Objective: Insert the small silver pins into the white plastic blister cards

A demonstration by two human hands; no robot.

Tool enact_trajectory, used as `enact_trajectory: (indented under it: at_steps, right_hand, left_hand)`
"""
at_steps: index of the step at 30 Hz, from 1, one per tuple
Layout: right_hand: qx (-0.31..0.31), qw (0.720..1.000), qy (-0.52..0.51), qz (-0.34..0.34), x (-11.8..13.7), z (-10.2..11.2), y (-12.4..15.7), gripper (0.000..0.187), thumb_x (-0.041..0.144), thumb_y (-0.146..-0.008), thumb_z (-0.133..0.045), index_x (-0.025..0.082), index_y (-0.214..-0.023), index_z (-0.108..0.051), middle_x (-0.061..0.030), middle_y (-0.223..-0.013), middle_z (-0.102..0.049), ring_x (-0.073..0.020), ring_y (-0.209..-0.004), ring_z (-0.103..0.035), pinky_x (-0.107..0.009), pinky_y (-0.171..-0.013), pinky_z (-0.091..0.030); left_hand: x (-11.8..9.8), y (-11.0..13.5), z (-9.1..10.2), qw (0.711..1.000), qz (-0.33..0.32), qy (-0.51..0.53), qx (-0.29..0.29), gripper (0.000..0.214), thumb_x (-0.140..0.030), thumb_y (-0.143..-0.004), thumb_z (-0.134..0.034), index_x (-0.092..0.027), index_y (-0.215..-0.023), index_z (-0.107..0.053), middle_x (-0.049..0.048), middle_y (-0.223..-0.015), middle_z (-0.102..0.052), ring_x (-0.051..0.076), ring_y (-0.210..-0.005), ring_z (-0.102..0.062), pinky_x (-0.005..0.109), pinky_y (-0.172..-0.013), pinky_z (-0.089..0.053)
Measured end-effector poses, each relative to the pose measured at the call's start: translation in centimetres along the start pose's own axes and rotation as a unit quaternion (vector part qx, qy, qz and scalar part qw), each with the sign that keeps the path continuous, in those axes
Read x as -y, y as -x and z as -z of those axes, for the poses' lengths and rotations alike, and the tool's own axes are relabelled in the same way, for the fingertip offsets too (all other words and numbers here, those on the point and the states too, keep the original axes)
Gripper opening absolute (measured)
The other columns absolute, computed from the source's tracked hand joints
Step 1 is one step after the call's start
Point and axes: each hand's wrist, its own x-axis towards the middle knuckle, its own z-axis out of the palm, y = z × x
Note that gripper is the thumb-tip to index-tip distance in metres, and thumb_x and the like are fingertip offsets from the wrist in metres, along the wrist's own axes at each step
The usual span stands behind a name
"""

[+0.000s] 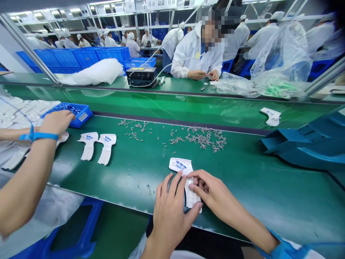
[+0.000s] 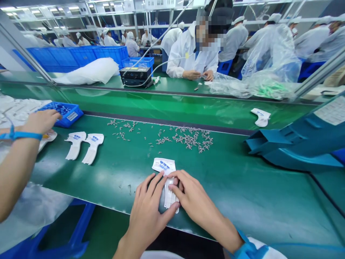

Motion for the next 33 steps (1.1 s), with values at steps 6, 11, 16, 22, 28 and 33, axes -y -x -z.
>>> enact_trajectory:
  at_steps: [6,11,16,22,28,33]
  right_hand:
    - [-0.084,0.985,0.11,0.098,0.8,2.9,-4.9,0.026,0.028,-0.099,-0.046,0.022,-0.109,-0.069,-0.0076,-0.11,-0.068,-0.0211,-0.095,-0.063,-0.035,-0.083,-0.048]
    - [-0.03,0.957,0.243,0.154,1.6,1.9,-10.8,0.023,0.017,-0.095,-0.055,0.018,-0.114,-0.068,-0.0097,-0.116,-0.068,-0.0222,-0.107,-0.063,-0.034,-0.092,-0.046]
    - [-0.022,0.937,0.317,0.143,2.0,0.5,-12.5,0.016,0.015,-0.095,-0.055,0.016,-0.101,-0.07,-0.0102,-0.101,-0.068,-0.0229,-0.095,-0.064,-0.031,-0.08,-0.046]
    - [-0.003,0.921,0.358,0.155,2.2,0.3,-12.0,0.025,0.011,-0.097,-0.046,0.015,-0.11,-0.067,-0.0133,-0.107,-0.064,-0.0244,-0.101,-0.061,-0.032,-0.082,-0.044]
    - [0.012,0.92,0.358,0.159,2.7,0.2,-12.6,0.025,0.011,-0.097,-0.045,0.015,-0.1,-0.069,-0.0131,-0.102,-0.067,-0.0241,-0.097,-0.063,-0.031,-0.08,-0.045]
    - [0.003,0.942,0.303,0.142,3.3,1.9,-11.4,0.019,0.015,-0.093,-0.052,0.015,-0.101,-0.07,-0.0089,-0.094,-0.074,-0.0213,-0.089,-0.068,-0.029,-0.077,-0.047]
  left_hand:
    - [0.0,-0.1,-0.2,1.0,-0.005,-0.01,-0.014,0.064,-0.04,-0.083,-0.073,-0.017,-0.138,-0.049,0.0105,-0.146,-0.053,0.036,-0.13,-0.047,0.053,-0.102,-0.045]
    - [0.1,0.0,-0.3,1.0,0.0,-0.008,-0.028,0.062,-0.039,-0.083,-0.073,-0.018,-0.136,-0.05,0.0089,-0.144,-0.055,0.035,-0.129,-0.049,0.052,-0.101,-0.046]
    - [0.2,0.1,-0.5,0.999,0.003,0.004,-0.046,0.062,-0.042,-0.083,-0.074,-0.02,-0.136,-0.052,0.0073,-0.143,-0.057,0.035,-0.128,-0.05,0.049,-0.1,-0.046]
    - [0.4,0.2,-0.6,0.999,0.005,0.013,-0.051,0.063,-0.043,-0.082,-0.074,-0.019,-0.136,-0.053,0.0073,-0.143,-0.056,0.035,-0.128,-0.05,0.05,-0.1,-0.046]
    - [0.2,0.2,-0.5,0.999,-0.001,0.0,-0.048,0.062,-0.043,-0.083,-0.074,-0.019,-0.136,-0.053,0.0081,-0.142,-0.057,0.034,-0.127,-0.051,0.05,-0.099,-0.047]
    - [0.3,0.2,-0.4,0.999,0.003,0.007,-0.046,0.061,-0.042,-0.083,-0.073,-0.018,-0.136,-0.052,0.0087,-0.142,-0.057,0.035,-0.127,-0.051,0.051,-0.099,-0.047]
